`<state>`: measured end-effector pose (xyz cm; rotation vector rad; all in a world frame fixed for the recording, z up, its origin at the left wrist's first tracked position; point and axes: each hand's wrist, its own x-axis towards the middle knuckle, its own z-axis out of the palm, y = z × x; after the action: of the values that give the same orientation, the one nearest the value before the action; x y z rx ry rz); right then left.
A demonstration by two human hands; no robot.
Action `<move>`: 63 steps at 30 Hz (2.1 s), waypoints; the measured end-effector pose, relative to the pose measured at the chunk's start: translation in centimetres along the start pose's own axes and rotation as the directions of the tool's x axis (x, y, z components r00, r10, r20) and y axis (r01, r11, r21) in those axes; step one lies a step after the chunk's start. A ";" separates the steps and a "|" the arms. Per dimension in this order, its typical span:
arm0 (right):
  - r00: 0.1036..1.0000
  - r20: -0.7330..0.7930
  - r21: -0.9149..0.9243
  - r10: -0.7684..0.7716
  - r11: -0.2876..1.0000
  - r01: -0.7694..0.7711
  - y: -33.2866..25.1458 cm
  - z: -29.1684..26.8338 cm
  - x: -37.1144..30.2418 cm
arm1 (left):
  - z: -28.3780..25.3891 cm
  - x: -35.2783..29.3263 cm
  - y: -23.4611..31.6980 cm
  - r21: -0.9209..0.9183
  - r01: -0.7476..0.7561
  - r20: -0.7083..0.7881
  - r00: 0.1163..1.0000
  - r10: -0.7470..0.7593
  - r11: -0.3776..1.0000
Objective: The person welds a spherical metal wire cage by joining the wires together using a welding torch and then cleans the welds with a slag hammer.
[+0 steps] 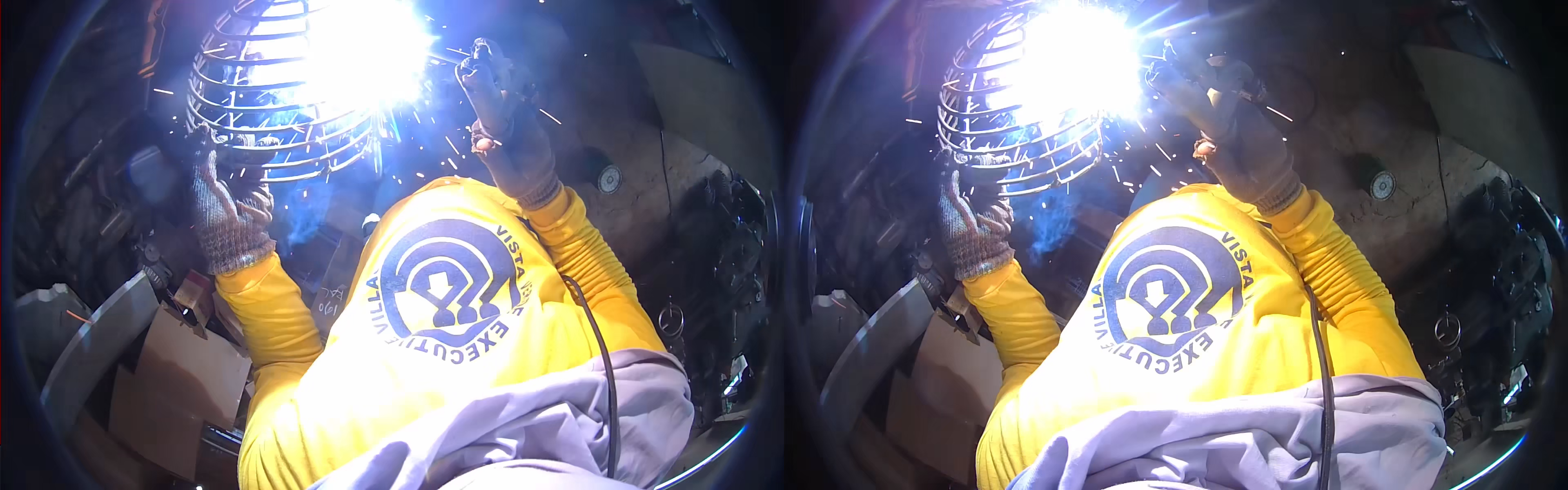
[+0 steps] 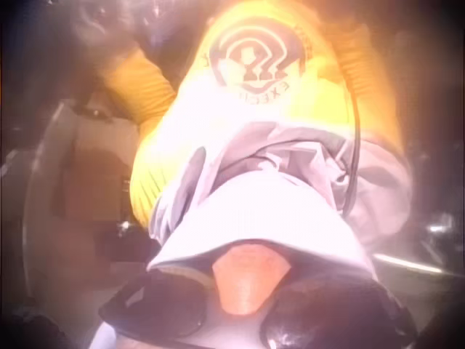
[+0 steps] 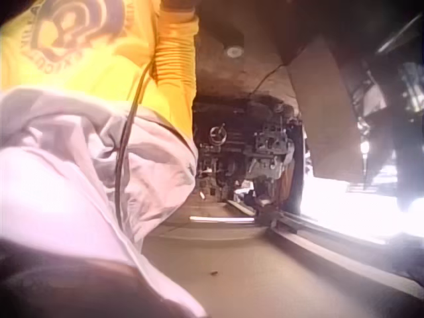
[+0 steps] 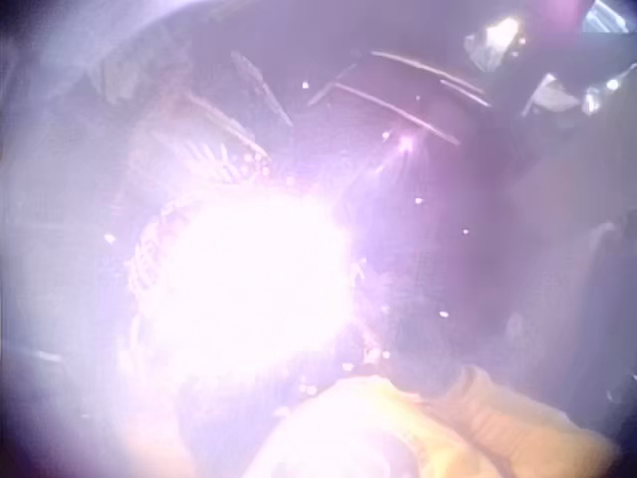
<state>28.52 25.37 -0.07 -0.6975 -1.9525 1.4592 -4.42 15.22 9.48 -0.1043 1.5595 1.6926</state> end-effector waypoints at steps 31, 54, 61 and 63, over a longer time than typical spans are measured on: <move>0.979 -0.079 -0.013 0.186 0.982 -0.187 2.9 2.2 -2.4 | -5.7 6.7 -3.1 -0.134 -0.018 -0.119 0.993 0.002 0.991; 0.965 -0.110 0.039 0.239 0.971 -0.236 2.6 2.3 0.2 | -4.6 5.8 -3.8 -0.187 0.030 0.011 1.000 -0.029 0.982; 0.978 -0.108 -0.089 0.179 0.978 -0.188 1.6 1.9 0.8 | -4.8 5.8 -3.8 -0.210 0.033 -0.001 0.999 -0.034 0.977; 0.981 -0.112 -0.120 0.158 0.978 -0.171 1.5 1.9 0.9 | -4.7 5.6 -3.8 -0.212 0.030 -0.001 1.000 -0.031 0.977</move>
<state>26.62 25.13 -1.76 -0.9931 -1.9621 1.3715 -8.04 13.55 2.23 -0.2402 1.3695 1.8309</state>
